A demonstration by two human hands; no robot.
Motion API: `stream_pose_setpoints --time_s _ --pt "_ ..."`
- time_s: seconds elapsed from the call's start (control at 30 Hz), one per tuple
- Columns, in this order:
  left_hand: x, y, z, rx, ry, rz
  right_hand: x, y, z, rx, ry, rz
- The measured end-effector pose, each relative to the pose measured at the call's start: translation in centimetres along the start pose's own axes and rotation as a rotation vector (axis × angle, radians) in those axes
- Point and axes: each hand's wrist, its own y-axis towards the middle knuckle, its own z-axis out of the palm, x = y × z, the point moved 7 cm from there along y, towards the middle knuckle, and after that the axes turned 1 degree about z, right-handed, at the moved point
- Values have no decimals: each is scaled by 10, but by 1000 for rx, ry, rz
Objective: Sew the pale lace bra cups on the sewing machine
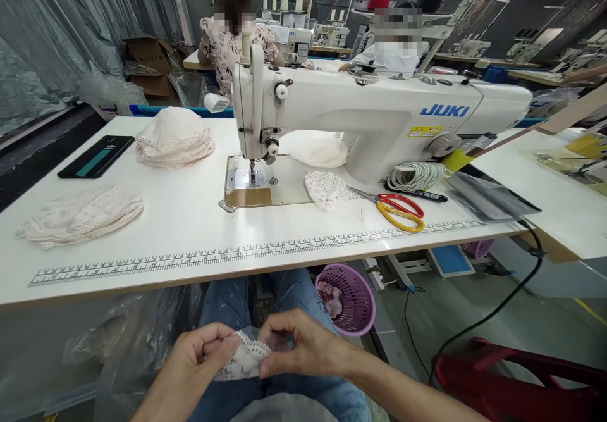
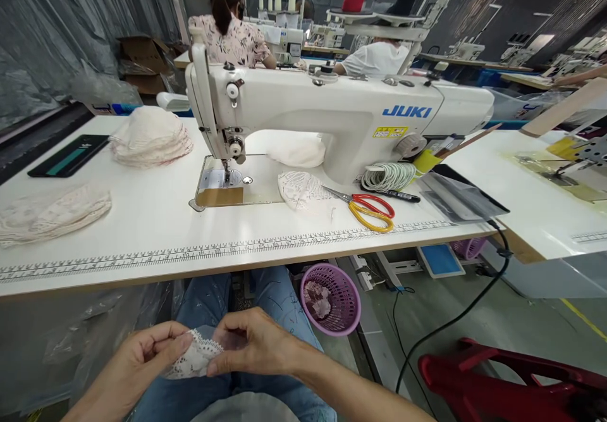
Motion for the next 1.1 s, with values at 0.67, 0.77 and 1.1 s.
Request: stream_pose_setpoints --time_s 0.67,0.77,1.1 --pt "-14 8 22 147 406 97 -3 -2 -7 -17 -239 -102" --pt "-16 6 19 116 455 110 -2 -3 -9 -69 -290 -119" --pt "-12 6 3 -147 553 245 25 -13 -11 -203 -591 -416"
